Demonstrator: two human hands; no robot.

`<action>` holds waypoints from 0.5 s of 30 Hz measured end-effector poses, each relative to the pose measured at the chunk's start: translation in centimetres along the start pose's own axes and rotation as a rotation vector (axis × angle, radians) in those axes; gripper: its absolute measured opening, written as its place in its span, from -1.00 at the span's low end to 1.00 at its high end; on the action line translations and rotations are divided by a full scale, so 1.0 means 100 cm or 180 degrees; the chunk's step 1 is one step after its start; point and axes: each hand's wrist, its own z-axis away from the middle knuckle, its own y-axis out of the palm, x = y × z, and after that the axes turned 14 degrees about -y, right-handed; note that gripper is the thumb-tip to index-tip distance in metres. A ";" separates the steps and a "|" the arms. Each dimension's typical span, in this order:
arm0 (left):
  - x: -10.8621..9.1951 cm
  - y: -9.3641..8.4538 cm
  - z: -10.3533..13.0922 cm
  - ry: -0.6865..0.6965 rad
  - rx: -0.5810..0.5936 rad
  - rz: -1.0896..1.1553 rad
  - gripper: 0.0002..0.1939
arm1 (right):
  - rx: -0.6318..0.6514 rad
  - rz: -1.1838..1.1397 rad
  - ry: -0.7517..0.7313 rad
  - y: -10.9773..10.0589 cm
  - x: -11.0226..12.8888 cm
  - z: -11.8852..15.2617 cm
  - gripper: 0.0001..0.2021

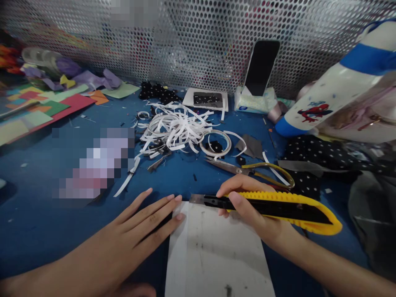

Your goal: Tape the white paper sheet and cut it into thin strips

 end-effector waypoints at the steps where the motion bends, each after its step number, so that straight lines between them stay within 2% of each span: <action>1: 0.000 0.001 0.000 -0.0008 -0.0012 0.0003 -0.02 | -0.0013 0.0003 -0.0006 0.000 0.000 0.000 -0.81; 15: 0.000 0.001 0.000 0.0013 -0.0026 -0.0257 0.00 | 0.0089 -0.0001 -0.0034 0.001 0.002 -0.003 -0.81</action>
